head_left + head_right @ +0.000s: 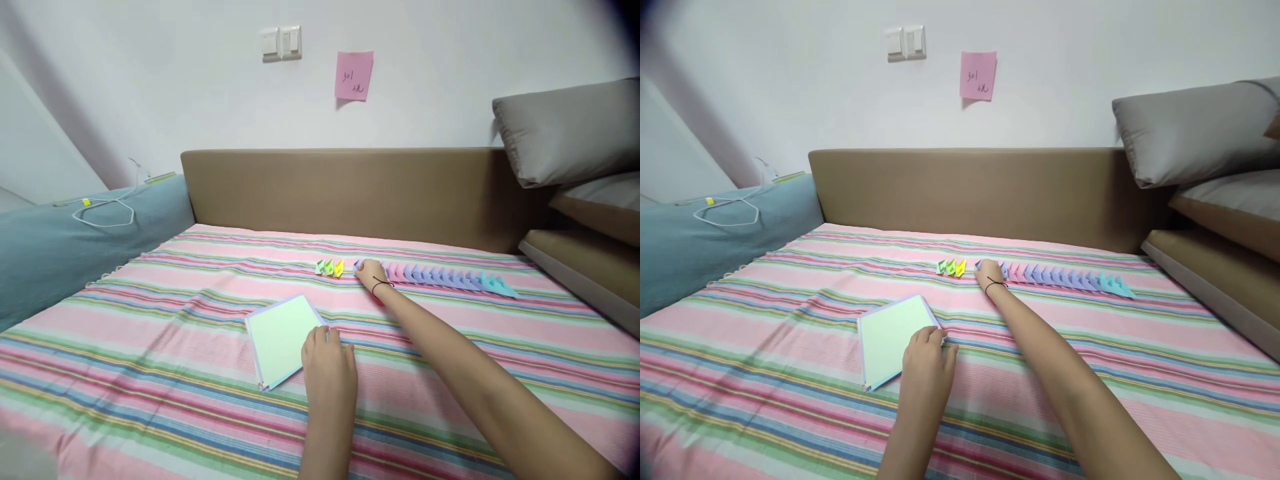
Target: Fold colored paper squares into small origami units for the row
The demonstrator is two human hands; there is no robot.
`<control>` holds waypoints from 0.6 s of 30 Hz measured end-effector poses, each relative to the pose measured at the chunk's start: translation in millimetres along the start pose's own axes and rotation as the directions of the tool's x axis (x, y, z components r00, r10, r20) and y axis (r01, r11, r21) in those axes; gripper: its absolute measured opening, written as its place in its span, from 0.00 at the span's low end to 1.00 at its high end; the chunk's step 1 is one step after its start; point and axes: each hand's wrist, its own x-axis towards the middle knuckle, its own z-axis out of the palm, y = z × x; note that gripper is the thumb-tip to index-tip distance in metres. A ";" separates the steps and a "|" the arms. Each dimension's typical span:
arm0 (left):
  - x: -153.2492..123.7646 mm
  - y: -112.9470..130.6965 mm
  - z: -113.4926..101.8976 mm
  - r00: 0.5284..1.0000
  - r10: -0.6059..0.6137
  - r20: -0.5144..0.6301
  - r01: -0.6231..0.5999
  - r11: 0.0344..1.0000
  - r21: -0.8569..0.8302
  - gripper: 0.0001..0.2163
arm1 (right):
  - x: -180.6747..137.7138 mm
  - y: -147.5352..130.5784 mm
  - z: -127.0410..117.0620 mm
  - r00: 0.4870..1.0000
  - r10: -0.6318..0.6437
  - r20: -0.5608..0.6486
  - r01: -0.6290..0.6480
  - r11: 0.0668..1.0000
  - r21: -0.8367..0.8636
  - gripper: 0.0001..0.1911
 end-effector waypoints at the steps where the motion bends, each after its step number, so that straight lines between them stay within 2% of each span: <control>1: -0.2 0.3 -0.8 1.000 -0.003 0.003 0.003 1.000 -0.002 0.13 | -0.2 0.6 0.0 1.000 -0.008 -0.005 0.008 1.000 0.004 0.15; 7: 1.9 -3.6 -2.0 1.000 -0.007 0.018 0.008 1.000 -0.018 0.13 | -5.3 13.4 -10.3 0.997 -0.031 -0.069 0.032 0.999 0.020 0.14; 14: 2.1 -7.5 -1.0 0.999 -0.028 0.026 0.028 1.000 -0.014 0.13 | -18.6 47.2 -30.3 0.980 -0.084 -0.182 0.091 0.995 0.029 0.12; 18: 1.3 -6.9 -2.1 0.997 -0.050 0.064 0.050 0.999 0.003 0.13 | -22.3 67.0 -31.1 0.981 -0.067 -0.180 0.076 0.996 0.043 0.12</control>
